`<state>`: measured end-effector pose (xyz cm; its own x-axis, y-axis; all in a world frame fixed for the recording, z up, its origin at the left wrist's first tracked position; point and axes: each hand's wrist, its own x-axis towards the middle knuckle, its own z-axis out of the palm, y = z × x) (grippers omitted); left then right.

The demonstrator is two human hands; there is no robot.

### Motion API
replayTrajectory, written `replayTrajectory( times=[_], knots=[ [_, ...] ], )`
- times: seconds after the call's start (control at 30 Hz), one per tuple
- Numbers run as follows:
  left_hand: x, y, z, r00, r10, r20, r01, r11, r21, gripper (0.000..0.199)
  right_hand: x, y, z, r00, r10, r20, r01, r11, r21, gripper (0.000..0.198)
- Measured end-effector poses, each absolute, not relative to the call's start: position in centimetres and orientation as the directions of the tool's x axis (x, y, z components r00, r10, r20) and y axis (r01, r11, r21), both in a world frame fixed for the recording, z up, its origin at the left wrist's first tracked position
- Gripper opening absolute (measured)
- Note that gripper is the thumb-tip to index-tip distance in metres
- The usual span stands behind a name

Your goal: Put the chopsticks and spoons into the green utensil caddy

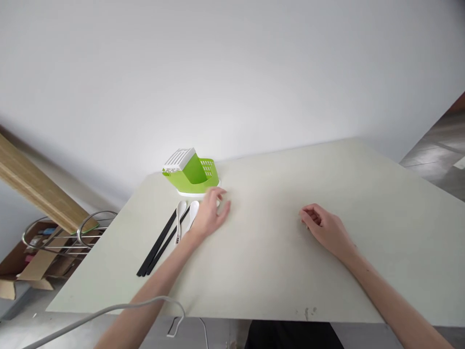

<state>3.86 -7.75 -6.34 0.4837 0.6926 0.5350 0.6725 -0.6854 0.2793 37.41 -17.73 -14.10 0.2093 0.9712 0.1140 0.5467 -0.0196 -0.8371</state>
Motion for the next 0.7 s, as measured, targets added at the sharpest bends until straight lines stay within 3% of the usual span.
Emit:
replayTrajectory(
  times=[0.13,0.3,0.5,0.7],
  knots=[
    [7.1,-9.2,-9.4,0.579,0.771,0.266,0.586,-0.620,0.521,0.014,37.3,-17.7,-14.0,0.230,0.970,0.081,0.550,-0.060,-0.833,0.032],
    [8.7,-9.2,-10.7,0.514,0.842,0.163,0.502,-0.450,0.739,0.034,37.2,-17.5,-13.8,0.240,0.969,0.058,0.562,-0.090,-0.823,0.034],
    [8.1,-8.7,-10.7,0.442,0.892,0.098,0.417,-0.300,0.858,0.041,36.9,-17.6,-13.7,0.213,0.974,0.079,0.650,-0.081,-0.756,0.032],
    [8.1,-8.6,-10.5,0.419,0.906,0.061,0.392,-0.241,0.888,0.042,36.6,-17.5,-13.9,0.188,0.978,0.093,0.714,-0.071,-0.697,0.032]
  ],
)
